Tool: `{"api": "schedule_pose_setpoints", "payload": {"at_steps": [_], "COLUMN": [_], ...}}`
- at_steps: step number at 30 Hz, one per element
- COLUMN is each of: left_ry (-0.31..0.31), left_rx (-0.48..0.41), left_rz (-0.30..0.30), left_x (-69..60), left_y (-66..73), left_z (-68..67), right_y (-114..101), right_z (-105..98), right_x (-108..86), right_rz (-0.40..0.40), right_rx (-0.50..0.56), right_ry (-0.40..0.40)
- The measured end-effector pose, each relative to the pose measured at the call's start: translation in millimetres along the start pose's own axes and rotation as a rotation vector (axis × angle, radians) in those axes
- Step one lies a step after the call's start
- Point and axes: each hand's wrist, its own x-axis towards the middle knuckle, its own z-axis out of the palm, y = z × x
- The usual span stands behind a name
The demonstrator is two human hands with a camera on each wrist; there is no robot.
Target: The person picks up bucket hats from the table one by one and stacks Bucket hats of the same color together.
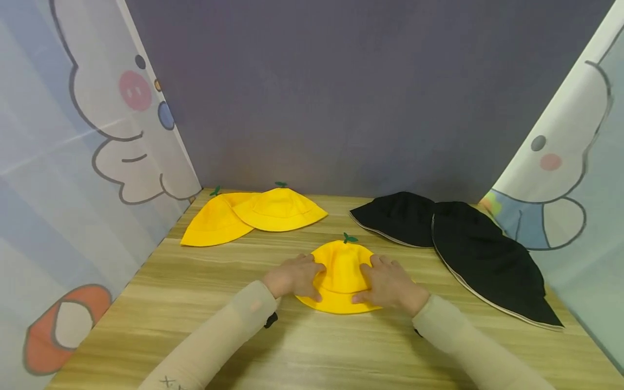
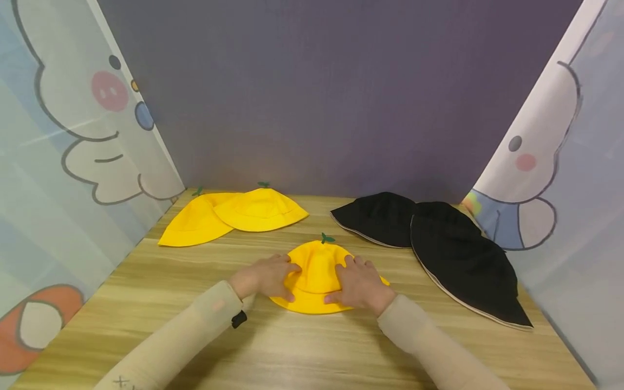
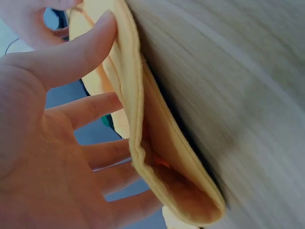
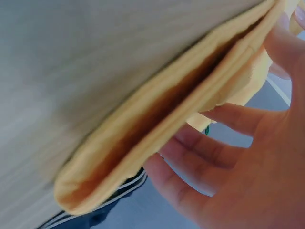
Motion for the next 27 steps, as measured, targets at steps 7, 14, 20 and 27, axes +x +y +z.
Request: {"api": "schedule_pose_setpoints", "payload": {"at_steps": [7,14,20,27], "left_ry": [0.002,0.007,0.02,0.026], "left_rx": [0.037,0.087,0.076,0.072], "left_rz": [-0.004,0.003,0.0,-0.005], "left_x": [1.2,0.5,-2.0,-2.9], "left_y": [2.3,6.1,6.1,5.6], "left_z": [-1.0,5.3,9.9,2.2], "right_y": [-2,-1,-2,-1], "right_z": [-4,1,8,4], "right_x": [5.6,1.7,-0.3,5.1], "right_rz": [0.01,0.004,-0.006,-0.02], "right_rx": [0.01,0.014,0.003,-0.042], "right_ry": [-0.036,-0.038,-0.021,-0.015]}}
